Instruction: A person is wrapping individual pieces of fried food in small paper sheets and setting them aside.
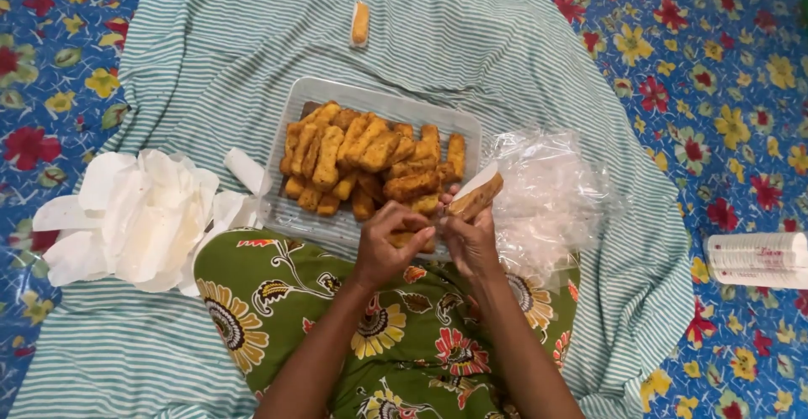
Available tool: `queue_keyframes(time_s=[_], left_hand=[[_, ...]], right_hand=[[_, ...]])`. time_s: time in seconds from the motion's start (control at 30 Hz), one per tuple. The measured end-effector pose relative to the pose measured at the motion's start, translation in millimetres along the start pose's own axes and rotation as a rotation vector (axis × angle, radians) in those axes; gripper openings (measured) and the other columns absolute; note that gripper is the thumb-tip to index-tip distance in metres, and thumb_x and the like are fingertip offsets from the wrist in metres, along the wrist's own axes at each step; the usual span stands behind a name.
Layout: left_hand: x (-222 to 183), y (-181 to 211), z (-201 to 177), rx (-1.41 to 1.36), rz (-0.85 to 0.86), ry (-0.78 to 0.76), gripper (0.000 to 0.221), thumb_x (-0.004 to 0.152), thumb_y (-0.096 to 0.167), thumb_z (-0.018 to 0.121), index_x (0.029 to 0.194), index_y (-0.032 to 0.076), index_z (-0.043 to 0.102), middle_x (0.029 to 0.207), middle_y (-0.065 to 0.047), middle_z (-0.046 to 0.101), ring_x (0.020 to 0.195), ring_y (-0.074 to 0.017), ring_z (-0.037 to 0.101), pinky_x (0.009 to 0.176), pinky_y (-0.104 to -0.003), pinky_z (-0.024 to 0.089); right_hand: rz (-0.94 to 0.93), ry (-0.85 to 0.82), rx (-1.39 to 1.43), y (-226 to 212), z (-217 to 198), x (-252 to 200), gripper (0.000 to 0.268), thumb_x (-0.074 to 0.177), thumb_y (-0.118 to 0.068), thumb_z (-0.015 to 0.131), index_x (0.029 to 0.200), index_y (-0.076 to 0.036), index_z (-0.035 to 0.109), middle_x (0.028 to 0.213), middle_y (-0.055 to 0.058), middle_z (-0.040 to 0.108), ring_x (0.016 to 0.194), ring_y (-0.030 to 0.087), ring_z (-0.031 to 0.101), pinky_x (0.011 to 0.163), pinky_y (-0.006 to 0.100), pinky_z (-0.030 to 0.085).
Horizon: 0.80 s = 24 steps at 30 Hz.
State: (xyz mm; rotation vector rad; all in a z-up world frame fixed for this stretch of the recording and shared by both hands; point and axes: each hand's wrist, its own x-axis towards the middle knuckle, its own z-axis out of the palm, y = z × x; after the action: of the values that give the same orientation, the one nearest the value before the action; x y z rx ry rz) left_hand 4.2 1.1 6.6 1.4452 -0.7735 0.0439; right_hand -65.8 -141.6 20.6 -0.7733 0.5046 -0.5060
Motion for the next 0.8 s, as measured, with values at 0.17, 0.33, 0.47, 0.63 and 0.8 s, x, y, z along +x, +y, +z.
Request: queue_keyframes(time_s=[0.17, 0.33, 0.47, 0.63, 0.8], left_hand=[[1, -1, 4, -0.129, -0.186, -0.096, 0.009, 0.085, 0.015, 0.084, 0.09, 0.008, 0.08, 0.075, -0.008, 0.07, 0.068, -0.0237, 0.07, 0.072, -0.036, 0.055], [-1, -8, 2, -0.178, -0.253, -0.16, 0.007, 0.082, 0.012, 0.084, 0.086, 0.008, 0.079, 0.069, -0.008, 0.069, 0.065, -0.0228, 0.068, 0.068, -0.036, 0.054], [2, -3, -3, -0.217, -0.301, -0.203, 0.028, 0.068, 0.016, 0.095, 0.089, 0.009, 0.078, 0.072, -0.005, 0.067, 0.069, -0.0163, 0.066, 0.07, -0.033, 0.055], [6, 6, -9, -0.287, -0.364, -0.169, 0.028, 0.073, 0.015, 0.093, 0.096, 0.007, 0.079, 0.08, -0.005, 0.069, 0.076, -0.0147, 0.069, 0.077, -0.031, 0.057], [-1, -3, -5, -0.28, -0.362, -0.165, 0.019, 0.077, 0.014, 0.09, 0.093, 0.007, 0.081, 0.077, -0.006, 0.071, 0.075, -0.013, 0.066, 0.073, -0.031, 0.055]], right_hand=[[0.056, -0.053, 0.025, -2, 2, 0, 0.073, 0.067, 0.028, 0.064, 0.131, -0.003, 0.05, 0.105, 0.011, 0.061, 0.095, 0.022, 0.069, 0.077, 0.034, 0.064], [0.063, -0.063, 0.041, -15, 7, 0, 0.072, 0.067, 0.027, 0.062, 0.132, -0.002, 0.05, 0.105, 0.01, 0.059, 0.095, 0.021, 0.068, 0.078, 0.034, 0.063], [0.034, -0.113, 0.05, -7, -14, 9, 0.072, 0.068, 0.026, 0.063, 0.132, -0.004, 0.049, 0.105, 0.009, 0.057, 0.097, 0.021, 0.067, 0.078, 0.028, 0.062], [0.031, -0.146, 0.02, -10, -12, 5, 0.074, 0.067, 0.026, 0.065, 0.132, -0.005, 0.047, 0.104, 0.01, 0.057, 0.097, 0.022, 0.067, 0.079, 0.031, 0.061], [0.04, -0.198, -0.006, -20, 15, -10, 0.076, 0.066, 0.027, 0.066, 0.132, -0.004, 0.046, 0.1, 0.012, 0.058, 0.097, 0.027, 0.068, 0.078, 0.036, 0.061]])
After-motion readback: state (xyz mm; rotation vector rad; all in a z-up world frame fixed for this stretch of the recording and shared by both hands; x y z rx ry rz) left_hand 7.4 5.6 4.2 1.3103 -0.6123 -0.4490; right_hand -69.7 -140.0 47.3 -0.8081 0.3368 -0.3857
